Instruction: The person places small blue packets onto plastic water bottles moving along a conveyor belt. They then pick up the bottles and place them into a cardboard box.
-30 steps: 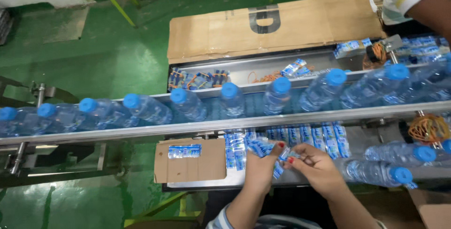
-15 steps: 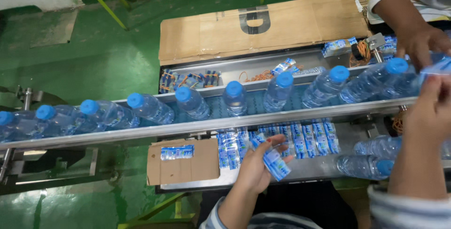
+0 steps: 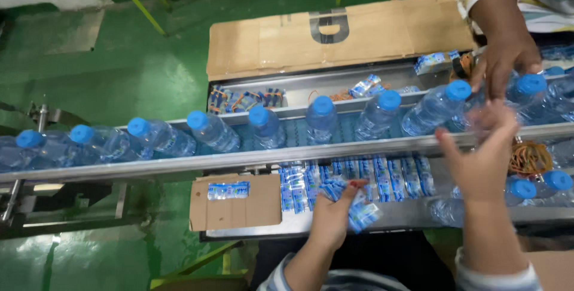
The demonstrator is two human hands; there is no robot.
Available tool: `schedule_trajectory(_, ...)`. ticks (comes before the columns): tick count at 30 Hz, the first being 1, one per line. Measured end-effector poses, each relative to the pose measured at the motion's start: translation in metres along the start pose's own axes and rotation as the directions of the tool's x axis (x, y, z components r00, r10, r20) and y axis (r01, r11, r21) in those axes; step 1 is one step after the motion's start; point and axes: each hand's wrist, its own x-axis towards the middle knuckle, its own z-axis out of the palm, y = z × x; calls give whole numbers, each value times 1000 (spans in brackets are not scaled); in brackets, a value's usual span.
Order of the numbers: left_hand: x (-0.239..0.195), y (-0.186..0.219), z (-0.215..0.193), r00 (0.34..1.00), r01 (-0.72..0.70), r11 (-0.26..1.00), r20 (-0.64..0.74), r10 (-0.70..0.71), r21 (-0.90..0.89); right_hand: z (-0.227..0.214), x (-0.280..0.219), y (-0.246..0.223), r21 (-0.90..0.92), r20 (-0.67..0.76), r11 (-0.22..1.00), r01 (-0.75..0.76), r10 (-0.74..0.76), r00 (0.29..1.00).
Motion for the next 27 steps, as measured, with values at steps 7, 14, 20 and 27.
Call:
schedule_trajectory(7, 22, -35, 16, 906, -415, 909, -106, 409, -37, 33, -120, 10, 74, 673, 756, -651, 444, 592)
schedule_trajectory(14, 27, -23, 19, 962, 271, 638, 220, -160, -721, -49, -24, 75, 21, 247, 767, -641, 617, 747)
schedule_trajectory(20, 16, -11, 24, 976, 209, 768, 184, -120, -606, -74, 93, 168, -455, -93, 871, 185, -253, 963)
schedule_trajectory(27, 17, -14, 24, 974, 184, 747, 218, -53, -639, -27, 75, 38, -255, -36, 940, -225, 224, 974)
